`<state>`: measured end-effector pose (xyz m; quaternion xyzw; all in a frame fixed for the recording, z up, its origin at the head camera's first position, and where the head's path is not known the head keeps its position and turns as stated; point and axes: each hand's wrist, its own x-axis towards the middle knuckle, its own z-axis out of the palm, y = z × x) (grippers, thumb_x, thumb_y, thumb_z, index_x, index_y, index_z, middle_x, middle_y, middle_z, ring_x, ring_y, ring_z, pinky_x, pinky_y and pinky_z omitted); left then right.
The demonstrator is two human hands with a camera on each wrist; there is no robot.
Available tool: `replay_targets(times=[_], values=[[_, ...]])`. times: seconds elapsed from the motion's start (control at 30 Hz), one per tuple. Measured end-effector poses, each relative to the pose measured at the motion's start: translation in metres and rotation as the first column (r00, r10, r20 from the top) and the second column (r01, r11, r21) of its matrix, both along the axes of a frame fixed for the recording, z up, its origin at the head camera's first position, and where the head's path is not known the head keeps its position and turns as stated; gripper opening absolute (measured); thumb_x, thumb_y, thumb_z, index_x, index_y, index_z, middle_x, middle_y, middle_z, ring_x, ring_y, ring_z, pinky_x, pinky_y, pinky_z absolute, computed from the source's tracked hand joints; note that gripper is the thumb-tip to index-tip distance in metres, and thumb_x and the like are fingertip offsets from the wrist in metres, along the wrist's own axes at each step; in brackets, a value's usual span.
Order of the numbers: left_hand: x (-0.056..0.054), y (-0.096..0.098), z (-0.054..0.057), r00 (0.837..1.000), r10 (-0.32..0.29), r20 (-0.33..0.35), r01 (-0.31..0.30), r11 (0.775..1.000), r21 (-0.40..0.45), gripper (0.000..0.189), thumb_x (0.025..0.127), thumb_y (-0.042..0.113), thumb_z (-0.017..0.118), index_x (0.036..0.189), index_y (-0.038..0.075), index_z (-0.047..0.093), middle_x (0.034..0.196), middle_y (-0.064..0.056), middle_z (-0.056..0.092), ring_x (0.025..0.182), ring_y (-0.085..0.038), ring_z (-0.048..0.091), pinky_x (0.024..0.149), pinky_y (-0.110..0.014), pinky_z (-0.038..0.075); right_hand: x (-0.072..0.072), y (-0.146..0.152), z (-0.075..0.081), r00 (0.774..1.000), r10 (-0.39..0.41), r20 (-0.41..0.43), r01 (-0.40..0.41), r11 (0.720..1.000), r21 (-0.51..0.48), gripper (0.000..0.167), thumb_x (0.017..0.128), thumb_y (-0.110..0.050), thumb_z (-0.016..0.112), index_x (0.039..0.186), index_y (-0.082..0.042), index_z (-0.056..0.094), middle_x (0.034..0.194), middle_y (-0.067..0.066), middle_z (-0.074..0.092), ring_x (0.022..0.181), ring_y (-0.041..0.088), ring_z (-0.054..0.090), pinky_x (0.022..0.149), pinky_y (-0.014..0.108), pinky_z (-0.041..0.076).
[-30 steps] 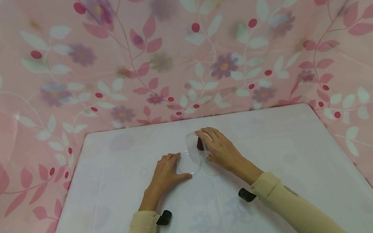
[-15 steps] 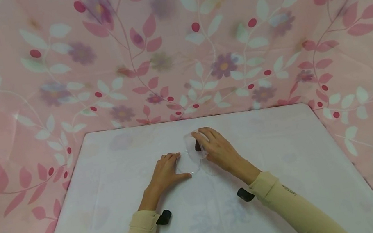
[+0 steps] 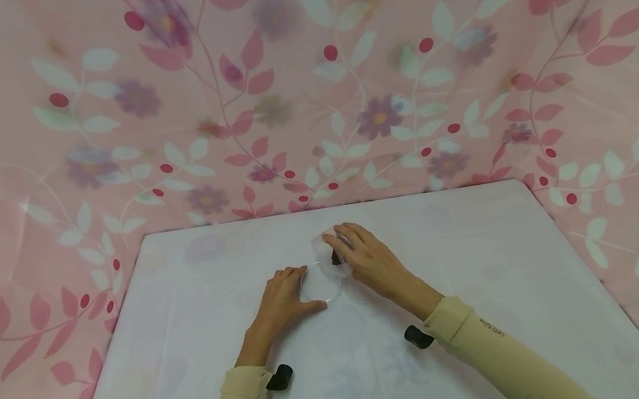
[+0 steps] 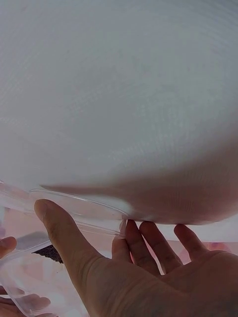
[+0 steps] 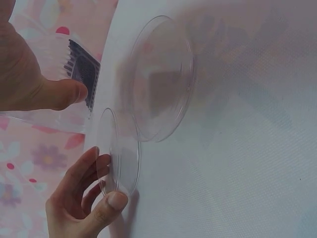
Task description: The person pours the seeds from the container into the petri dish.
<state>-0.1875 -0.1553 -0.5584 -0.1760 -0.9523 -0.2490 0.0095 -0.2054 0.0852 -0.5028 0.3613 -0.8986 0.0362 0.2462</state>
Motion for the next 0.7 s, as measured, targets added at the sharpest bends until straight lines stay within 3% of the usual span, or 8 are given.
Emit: replay_targets(times=[0.7], values=[[0.0020, 0.0003, 0.0020, 1.000, -0.001, -0.016, 0.001, 1.000, 0.012, 0.086, 0.066, 0.055, 0.085, 0.132, 0.007, 0.059, 0.125, -0.011, 0.063, 0.114, -0.029, 0.056, 0.098, -0.050, 0.044, 0.0009, -0.0039, 0.0026, 0.999, 0.032, -0.035, -0.031, 0.999, 0.012, 0.066, 0.084, 0.000, 0.069, 0.143, -0.016, 0.046, 0.138, 0.014, 0.053, 0.130, 0.030, 0.049, 0.111, 0.037, 0.042]])
